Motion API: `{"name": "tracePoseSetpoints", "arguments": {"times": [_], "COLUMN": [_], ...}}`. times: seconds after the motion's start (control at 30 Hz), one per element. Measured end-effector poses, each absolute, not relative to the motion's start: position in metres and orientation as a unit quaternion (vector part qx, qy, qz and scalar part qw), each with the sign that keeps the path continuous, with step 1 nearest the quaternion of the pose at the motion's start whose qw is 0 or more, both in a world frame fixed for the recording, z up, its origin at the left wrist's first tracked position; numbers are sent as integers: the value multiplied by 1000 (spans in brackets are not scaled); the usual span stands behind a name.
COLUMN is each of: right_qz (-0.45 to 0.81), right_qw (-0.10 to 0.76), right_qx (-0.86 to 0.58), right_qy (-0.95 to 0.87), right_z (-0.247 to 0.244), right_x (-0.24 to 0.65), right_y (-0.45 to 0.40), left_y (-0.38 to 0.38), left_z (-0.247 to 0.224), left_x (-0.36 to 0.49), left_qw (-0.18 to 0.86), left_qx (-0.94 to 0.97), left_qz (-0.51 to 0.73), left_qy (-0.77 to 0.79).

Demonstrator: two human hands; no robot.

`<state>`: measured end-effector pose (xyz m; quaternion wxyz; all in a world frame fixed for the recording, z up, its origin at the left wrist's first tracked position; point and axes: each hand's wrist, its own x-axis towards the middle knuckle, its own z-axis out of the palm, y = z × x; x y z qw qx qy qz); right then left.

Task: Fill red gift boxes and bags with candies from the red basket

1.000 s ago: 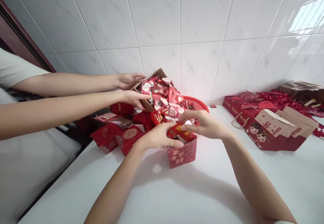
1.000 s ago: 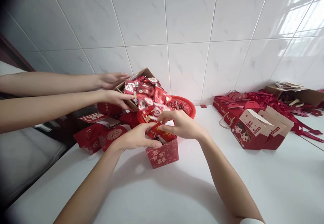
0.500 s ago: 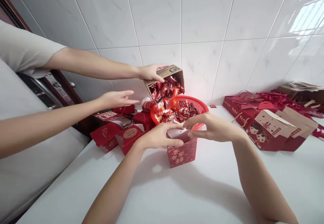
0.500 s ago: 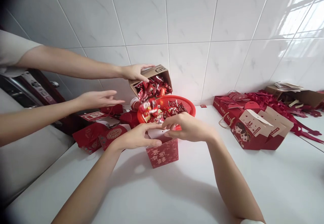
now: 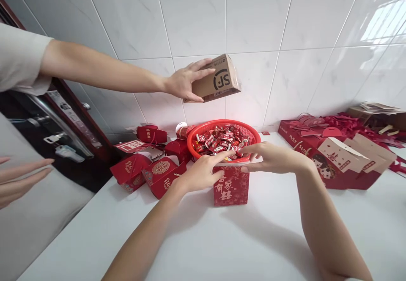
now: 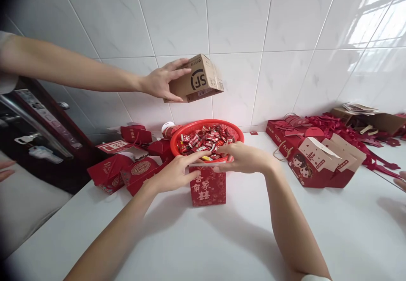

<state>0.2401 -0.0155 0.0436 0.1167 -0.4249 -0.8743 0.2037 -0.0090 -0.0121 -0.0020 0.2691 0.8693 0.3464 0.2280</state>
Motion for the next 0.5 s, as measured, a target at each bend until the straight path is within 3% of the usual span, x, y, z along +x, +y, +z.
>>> {"name": "tracePoseSetpoints", "arguments": {"times": [0.27,0.5], "right_qz": [218,213], "right_qw": [33,27], "right_qx": [-432,-402], "right_qy": [-874,-890], "right_z": [30,18], "right_x": [230,224], "right_y": [-5,6], "left_y": [-8,0], "left_z": [-6,-11], "left_x": [-2,-6], "left_qw": [270,327], "left_qx": [866,843], "left_qz": [253,263], "left_qy": [337,336]}}
